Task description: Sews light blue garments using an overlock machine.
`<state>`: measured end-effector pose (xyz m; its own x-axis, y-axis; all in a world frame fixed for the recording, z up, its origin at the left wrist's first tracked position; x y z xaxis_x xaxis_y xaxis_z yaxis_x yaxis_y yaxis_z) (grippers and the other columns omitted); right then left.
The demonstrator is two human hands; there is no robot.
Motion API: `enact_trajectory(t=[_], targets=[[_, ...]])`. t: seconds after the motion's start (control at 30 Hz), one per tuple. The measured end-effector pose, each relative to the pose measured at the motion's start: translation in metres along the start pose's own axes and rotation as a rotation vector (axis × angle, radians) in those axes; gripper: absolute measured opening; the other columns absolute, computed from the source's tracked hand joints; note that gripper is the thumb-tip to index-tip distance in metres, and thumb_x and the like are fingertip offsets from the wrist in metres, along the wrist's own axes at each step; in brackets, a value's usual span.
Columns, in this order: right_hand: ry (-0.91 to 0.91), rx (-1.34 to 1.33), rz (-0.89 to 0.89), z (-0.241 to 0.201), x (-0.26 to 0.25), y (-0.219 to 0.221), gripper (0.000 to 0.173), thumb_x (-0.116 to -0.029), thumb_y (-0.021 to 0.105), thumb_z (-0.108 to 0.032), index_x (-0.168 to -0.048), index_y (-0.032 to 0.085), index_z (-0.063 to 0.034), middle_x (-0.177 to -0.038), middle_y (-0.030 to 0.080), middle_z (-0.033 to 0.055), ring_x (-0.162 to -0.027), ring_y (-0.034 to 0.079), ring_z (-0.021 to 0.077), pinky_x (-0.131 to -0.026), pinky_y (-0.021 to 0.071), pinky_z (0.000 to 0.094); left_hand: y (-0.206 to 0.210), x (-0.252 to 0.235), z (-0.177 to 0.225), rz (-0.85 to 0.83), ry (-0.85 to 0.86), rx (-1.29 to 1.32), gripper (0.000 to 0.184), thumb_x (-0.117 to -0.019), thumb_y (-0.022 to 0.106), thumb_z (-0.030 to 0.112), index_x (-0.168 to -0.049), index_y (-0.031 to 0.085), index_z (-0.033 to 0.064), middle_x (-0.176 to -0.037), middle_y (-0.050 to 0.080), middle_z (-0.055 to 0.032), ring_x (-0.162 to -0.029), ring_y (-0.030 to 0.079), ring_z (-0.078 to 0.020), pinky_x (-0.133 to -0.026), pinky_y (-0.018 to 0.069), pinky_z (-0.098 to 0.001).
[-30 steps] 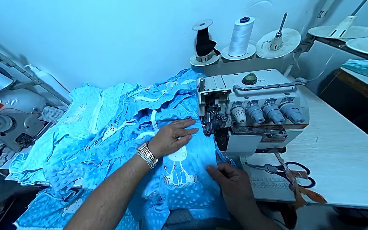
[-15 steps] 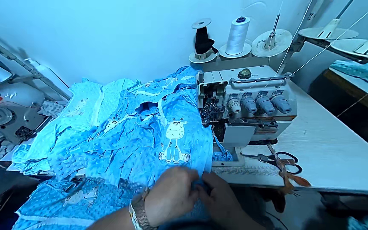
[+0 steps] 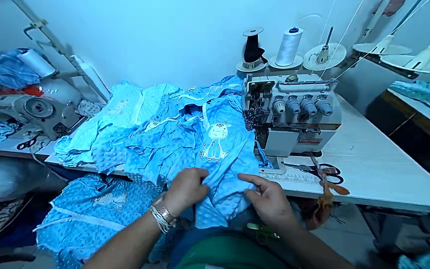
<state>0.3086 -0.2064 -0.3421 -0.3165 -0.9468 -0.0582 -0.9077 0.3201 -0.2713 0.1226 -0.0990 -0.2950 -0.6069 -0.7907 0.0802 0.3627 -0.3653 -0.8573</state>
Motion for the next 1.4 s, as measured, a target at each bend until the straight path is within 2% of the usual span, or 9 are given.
enact_trajectory(t=[0.13,0.2,0.4,0.6,0.7,0.77,0.87,1.0,1.4], targets=[[0.108,-0.133,-0.360,-0.013,0.015,0.018,0.032,-0.0903,0.065,0.000,-0.121,0.070,-0.0039,-0.099,0.074,0.0064,-0.074,0.069,0.0092,-0.071,0.0599,0.0276,-0.049,0.014,-0.005,-0.020,-0.122,0.238,0.010,-0.0939,0.064,-0.002,-0.085,0.063,0.0017,-0.067,0.058,-0.0091,-0.052,0.050,-0.0160,-0.048,0.0392,-0.0315],[-0.004,-0.050,-0.402,-0.018,0.021,0.034,0.030,-0.0932,0.062,-0.008,-0.121,0.072,-0.0070,-0.091,0.071,0.0025,-0.062,0.058,0.0036,-0.060,0.0513,0.0223,-0.062,0.020,-0.001,-0.024,-0.164,0.147,0.011,-0.0950,0.064,-0.002,-0.086,0.063,0.0032,-0.069,0.059,-0.0093,-0.055,0.051,-0.0180,-0.051,0.0390,-0.0345],[-0.886,0.329,-0.457,-0.049,0.022,0.049,0.046,-0.0897,0.047,-0.001,-0.127,0.071,-0.0083,-0.102,0.077,0.0087,-0.090,0.074,0.0204,-0.081,0.0603,0.0388,-0.114,0.040,-0.022,-0.011,-0.167,-0.122,0.008,-0.0949,0.066,0.004,-0.091,0.072,0.0061,-0.081,0.066,-0.0093,-0.076,0.061,-0.0238,-0.070,0.0486,-0.0486],[-1.455,0.514,-0.155,-0.087,-0.005,0.065,0.023,-0.0941,0.057,-0.004,-0.106,0.076,-0.0096,-0.076,0.069,0.0030,-0.074,0.068,0.0187,-0.069,0.0562,0.0329,-0.139,0.086,-0.040,0.213,-0.021,0.471,0.013,-0.0937,0.067,-0.002,-0.084,0.074,0.0044,-0.073,0.072,0.0024,-0.060,0.061,0.0012,-0.056,0.0488,-0.0158],[-1.389,0.462,-0.105,-0.113,-0.009,0.074,0.021,-0.0961,0.057,-0.014,-0.092,0.076,-0.0087,-0.071,0.062,0.0024,-0.067,0.061,0.0176,-0.055,0.0492,0.0302,-0.128,0.098,-0.045,0.231,0.017,0.813,0.024,-0.0993,0.056,-0.002,-0.085,0.073,0.0068,-0.076,0.073,0.0030,-0.054,0.060,0.0021,-0.046,0.0470,-0.0143],[-1.255,0.468,-0.112,-0.129,-0.010,0.080,0.029,-0.0991,0.055,-0.028,-0.084,0.075,-0.0130,-0.078,0.061,0.0017,-0.074,0.061,0.0173,-0.057,0.0494,0.0305,-0.121,0.102,-0.049,0.182,0.085,0.969,0.029,-0.1040,0.047,0.003,-0.089,0.072,0.0063,-0.088,0.075,-0.0003,-0.072,0.072,-0.0060,-0.061,0.0611,-0.0233],[-1.097,0.410,-0.180,-0.147,-0.013,0.085,0.025,-0.0963,0.060,-0.029,-0.086,0.077,-0.0136,-0.098,0.064,0.0023,-0.092,0.061,0.0161,-0.074,0.0519,0.0310,-0.108,0.104,-0.049,0.235,0.197,1.092,0.029,-0.1006,0.047,0.001,-0.088,0.073,0.0044,-0.091,0.076,-0.0035,-0.082,0.074,-0.0109,-0.077,0.0631,-0.0292],[-0.888,0.237,-0.269,-0.154,-0.016,0.088,0.007,-0.0939,0.070,-0.022,-0.092,0.074,-0.0164,-0.079,0.067,-0.0093,-0.066,0.061,-0.0026,-0.058,0.0514,0.0142,-0.089,0.106,-0.039,0.371,0.256,1.053,0.025,-0.1000,0.053,-0.002,-0.088,0.073,0.0040,-0.082,0.073,-0.0006,-0.071,0.070,-0.0051,-0.068,0.0609,-0.0223],[-0.658,0.023,-0.321,-0.154,-0.016,0.084,0.012,-0.0886,0.077,-0.020,-0.082,0.069,-0.0155,-0.064,0.062,-0.0051,-0.051,0.057,0.0040,-0.045,0.0468,0.0171,-0.074,0.120,-0.024,0.538,0.431,0.750,0.018,-0.1020,0.053,0.000,-0.095,0.070,-0.0029,-0.078,0.068,-0.0051,-0.067,0.068,-0.0081,-0.063,0.0605,-0.0235]])
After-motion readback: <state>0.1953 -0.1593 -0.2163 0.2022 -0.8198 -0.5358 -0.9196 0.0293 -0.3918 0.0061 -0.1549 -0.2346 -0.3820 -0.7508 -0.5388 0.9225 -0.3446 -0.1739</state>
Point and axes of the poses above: each hand's wrist, its own x-axis away from the middle knuckle, its own y-axis out of the palm, z = x × y, the point moved 2 cm from there along -x, towards the middle knuckle
